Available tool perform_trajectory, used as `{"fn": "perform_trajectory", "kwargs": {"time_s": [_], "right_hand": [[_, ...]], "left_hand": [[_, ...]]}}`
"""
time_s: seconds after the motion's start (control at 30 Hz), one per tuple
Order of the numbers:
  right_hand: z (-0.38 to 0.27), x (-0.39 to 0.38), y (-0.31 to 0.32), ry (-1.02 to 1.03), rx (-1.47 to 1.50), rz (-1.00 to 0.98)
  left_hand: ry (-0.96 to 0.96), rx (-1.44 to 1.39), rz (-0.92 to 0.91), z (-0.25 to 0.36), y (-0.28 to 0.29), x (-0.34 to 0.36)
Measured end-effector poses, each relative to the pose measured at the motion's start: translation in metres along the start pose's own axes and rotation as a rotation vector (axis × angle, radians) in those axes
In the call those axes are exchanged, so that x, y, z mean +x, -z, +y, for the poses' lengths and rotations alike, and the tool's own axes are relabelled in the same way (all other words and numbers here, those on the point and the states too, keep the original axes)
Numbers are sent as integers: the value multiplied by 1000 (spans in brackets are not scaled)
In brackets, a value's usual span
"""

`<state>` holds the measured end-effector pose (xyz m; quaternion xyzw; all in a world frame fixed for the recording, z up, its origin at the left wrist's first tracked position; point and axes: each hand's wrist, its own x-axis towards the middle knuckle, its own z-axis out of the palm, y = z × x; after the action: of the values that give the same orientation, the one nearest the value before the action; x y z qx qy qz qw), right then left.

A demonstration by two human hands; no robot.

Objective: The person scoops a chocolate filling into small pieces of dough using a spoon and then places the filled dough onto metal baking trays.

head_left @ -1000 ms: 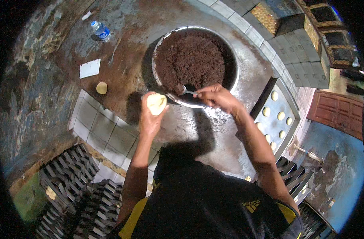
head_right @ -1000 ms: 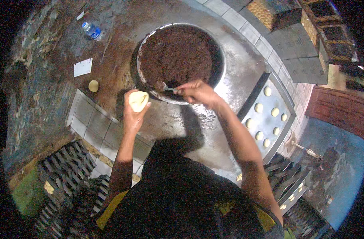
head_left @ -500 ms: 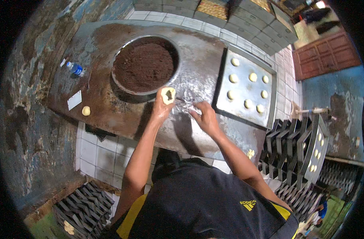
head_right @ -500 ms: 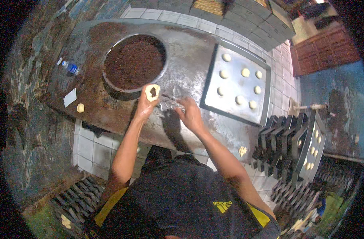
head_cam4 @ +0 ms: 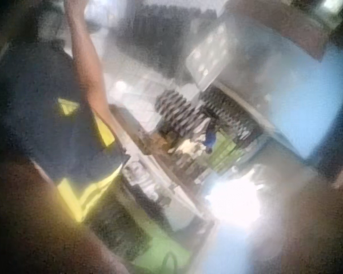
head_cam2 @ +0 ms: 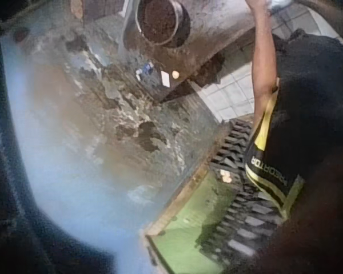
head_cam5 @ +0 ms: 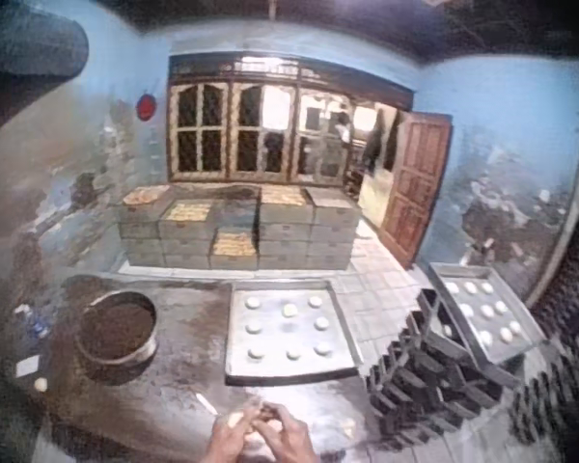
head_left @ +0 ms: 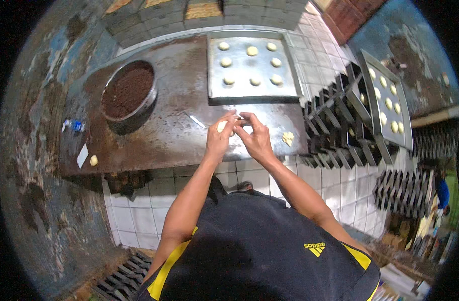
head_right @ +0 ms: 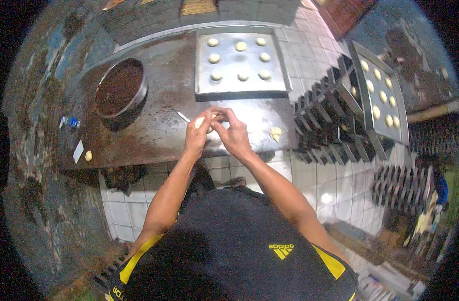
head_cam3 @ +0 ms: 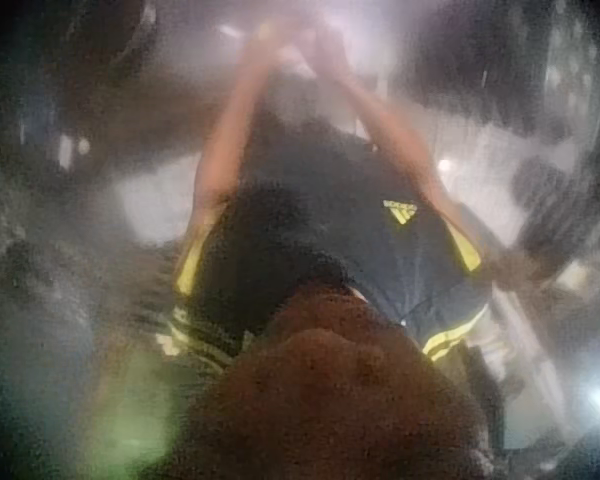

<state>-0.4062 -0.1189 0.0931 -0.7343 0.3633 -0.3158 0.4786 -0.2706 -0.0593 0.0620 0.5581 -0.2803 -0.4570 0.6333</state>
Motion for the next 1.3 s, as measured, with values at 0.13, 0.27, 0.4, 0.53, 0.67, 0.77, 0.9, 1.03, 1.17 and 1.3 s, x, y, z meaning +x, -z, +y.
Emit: {"fn": "perform_trajectory", "kwargs": {"time_s": [0.13, 0.27, 0.4, 0.53, 0.67, 0.77, 0.9, 1.03, 1.17, 1.3], "right_hand": [[38, -8, 38, -203, 520, 126], [35, -14, 73, -253, 265, -118], [25, -28, 83, 122, -423, -188], [75, -32, 89, -270, 593, -83], [154, -30, 106, -91, -392, 439], [163, -38, 111, 71, -883, 256], [104, -15, 115, -33, 65, 119], [37, 48, 117, -127, 73, -464], [27, 85, 101, 233, -51, -333], [55, 112, 60, 411, -163, 172]], "left_hand": [[-543, 716, -107, 7, -40, -11], [-222, 491, -359, 5, -54, -16], [-226, 813, -512, -31, -54, 3], [177, 934, -408, -71, -45, 18], [314, 330, -383, -71, -38, 8], [146, 323, -322, -48, -45, -1], [39, 110, -316, -19, -69, -3], [-55, 396, -388, -2, -78, 13], [238, 476, -291, 15, -57, 64], [207, -197, -198, 13, -51, 127]]}}
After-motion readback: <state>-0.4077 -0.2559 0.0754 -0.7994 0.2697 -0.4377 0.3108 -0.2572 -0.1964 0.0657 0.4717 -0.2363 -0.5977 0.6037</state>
